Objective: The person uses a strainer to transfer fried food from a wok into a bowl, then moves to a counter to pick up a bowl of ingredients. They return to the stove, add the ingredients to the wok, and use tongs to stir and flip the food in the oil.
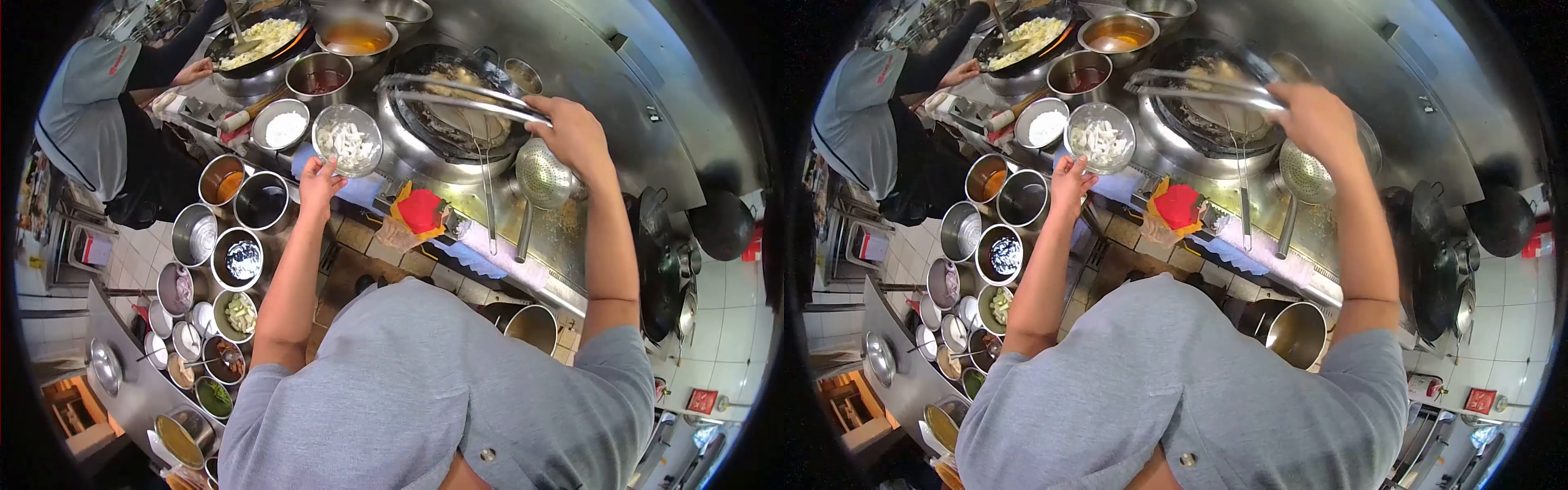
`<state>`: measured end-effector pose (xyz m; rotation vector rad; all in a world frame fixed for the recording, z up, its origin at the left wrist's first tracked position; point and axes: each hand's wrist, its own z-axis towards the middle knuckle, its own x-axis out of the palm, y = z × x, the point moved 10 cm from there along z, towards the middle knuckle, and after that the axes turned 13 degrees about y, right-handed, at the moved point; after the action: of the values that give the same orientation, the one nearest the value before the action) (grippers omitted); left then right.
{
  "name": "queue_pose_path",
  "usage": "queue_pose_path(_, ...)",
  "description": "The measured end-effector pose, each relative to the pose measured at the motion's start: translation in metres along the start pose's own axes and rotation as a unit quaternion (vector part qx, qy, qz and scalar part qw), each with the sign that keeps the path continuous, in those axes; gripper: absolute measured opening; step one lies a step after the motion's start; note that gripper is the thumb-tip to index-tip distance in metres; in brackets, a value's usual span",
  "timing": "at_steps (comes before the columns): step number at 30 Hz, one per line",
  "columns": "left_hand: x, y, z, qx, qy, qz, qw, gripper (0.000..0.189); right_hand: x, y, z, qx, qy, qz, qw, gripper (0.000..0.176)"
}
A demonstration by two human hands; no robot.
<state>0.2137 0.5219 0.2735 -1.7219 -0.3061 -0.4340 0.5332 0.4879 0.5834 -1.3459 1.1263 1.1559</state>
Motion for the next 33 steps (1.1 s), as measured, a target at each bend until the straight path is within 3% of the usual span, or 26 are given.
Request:
queue_pose_path(2, 0.002, 0.0, 0.0, 0.002, -0.002, 0.002, 1.0, 0.017, -0.003, 0.024, -0.017, -0.065, 0.039, -0.03, 0.997, 0.036)
queue_pose_path(6, 0.019, -0.003, 0.004, 0.048, 0.03, 0.014, 0.998, 0.017, 0.006, 0.04, -0.025, -0.111, 0.006, -0.051, 0.993, 0.035)
queue_pose_path(12, 0.024, 0.01, 0.012, 0.019, 0.041, 0.009, 0.999, 0.016, -0.004, -0.002, -0.033, -0.08, -0.024, -0.015, 0.996, 0.032)
queue_pose_path(16, 0.024, 0.014, 0.008, 0.002, 0.031, -0.045, 0.998, 0.017, -0.017, -0.047, -0.036, 0.002, -0.032, 0.109, 0.993, 0.029)
queue_pose_path(19, 0.03, 0.012, 0.008, -0.003, 0.03, -0.067, 0.997, 0.017, 0.006, -0.078, -0.009, 0.047, -0.043, 0.091, 0.994, 0.033)
queue_pose_path(21, 0.033, 0.01, 0.009, -0.004, 0.03, -0.078, 0.997, 0.016, 0.036, -0.089, 0.02, 0.093, 0.017, 0.112, 0.989, 0.034)
queue_pose_path(23, 0.039, 0.005, 0.008, -0.002, 0.037, -0.08, 0.996, 0.016, 0.072, -0.097, 0.056, 0.074, 0.036, 0.086, 0.993, 0.033)
queue_pose_path(27, 0.038, -0.002, 0.003, 0.002, 0.036, -0.078, 0.996, 0.015, 0.098, -0.099, 0.081, 0.131, 0.035, 0.042, 0.99, 0.033)
queue_pose_path(30, 0.023, -0.005, 0.0, 0.02, 0.029, -0.055, 0.998, 0.014, 0.055, -0.067, 0.057, 0.121, -0.01, 0.062, 0.991, 0.034)
queue_pose_path(33, 0.001, -0.006, -0.003, 0.031, -0.005, -0.017, 0.999, 0.014, 0.019, -0.029, 0.026, 0.05, -0.026, 0.068, 0.996, 0.035)
